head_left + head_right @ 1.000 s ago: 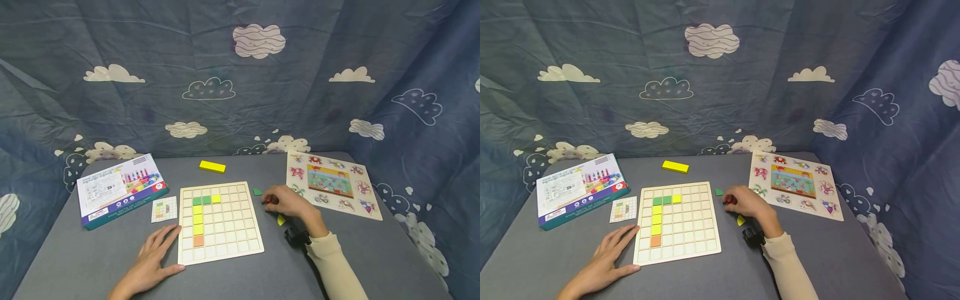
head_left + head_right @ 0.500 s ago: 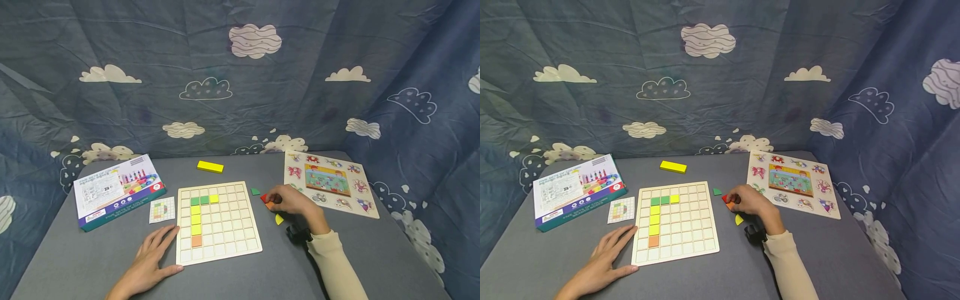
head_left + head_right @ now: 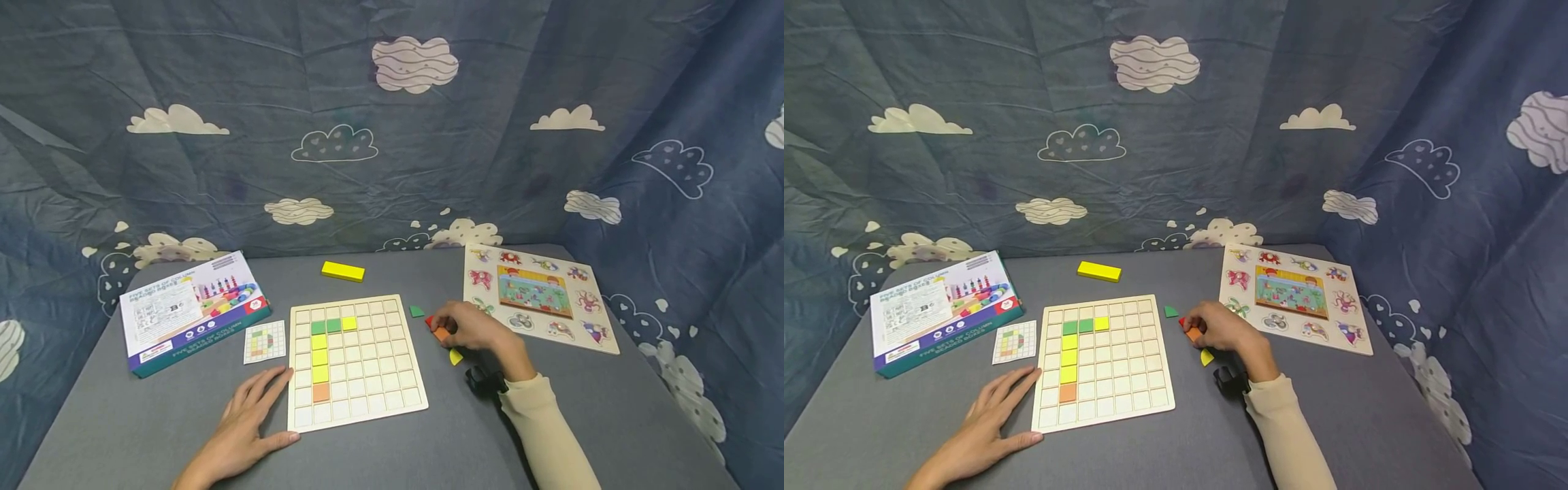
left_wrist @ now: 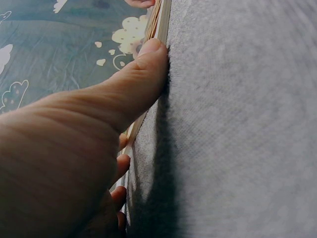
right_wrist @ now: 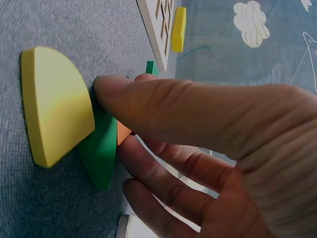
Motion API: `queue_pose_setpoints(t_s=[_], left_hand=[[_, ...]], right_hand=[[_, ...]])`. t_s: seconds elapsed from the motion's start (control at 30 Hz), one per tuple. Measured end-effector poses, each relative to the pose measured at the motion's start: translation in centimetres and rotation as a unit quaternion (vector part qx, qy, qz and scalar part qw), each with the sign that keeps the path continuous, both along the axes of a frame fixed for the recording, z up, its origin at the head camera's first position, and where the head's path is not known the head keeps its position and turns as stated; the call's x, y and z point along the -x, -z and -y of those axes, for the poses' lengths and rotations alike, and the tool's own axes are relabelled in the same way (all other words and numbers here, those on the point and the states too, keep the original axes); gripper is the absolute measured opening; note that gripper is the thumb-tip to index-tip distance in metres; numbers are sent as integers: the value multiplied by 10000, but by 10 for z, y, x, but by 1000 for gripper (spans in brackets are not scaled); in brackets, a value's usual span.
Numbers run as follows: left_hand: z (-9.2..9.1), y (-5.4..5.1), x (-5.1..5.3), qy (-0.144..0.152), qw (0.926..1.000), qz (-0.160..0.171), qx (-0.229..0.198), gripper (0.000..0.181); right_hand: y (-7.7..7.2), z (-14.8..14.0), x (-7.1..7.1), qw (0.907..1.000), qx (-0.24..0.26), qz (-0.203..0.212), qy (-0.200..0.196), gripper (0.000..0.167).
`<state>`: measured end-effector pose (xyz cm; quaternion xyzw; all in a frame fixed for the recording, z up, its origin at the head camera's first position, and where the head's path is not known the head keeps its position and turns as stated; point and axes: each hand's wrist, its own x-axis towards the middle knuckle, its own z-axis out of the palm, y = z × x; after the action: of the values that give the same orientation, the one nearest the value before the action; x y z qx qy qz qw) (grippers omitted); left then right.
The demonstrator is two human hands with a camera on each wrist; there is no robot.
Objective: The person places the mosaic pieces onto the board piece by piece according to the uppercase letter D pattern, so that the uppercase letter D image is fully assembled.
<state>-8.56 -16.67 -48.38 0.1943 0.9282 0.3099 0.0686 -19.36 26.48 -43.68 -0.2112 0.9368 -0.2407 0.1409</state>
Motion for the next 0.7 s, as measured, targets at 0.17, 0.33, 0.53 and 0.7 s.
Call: queue_pose_setpoints(t_s=[0.17,0.33,0.53,0.7], left_hand=[[0,0,1,-4,10000,39,30,94],[0,0,1,-7,10000,69,24,94],[0,1,1,2,10000,33,-31,93],[0,0,1,2,10000,48,0,93]], right_hand=[[2,1,0,10000,-59,-31,-13,25],[2,2,-2,9998,-52,-153,-99,24],[2,7,-2,9993,-108,-338,-87,21],[2,12,-4,9987,-264,-437,-46,19]])
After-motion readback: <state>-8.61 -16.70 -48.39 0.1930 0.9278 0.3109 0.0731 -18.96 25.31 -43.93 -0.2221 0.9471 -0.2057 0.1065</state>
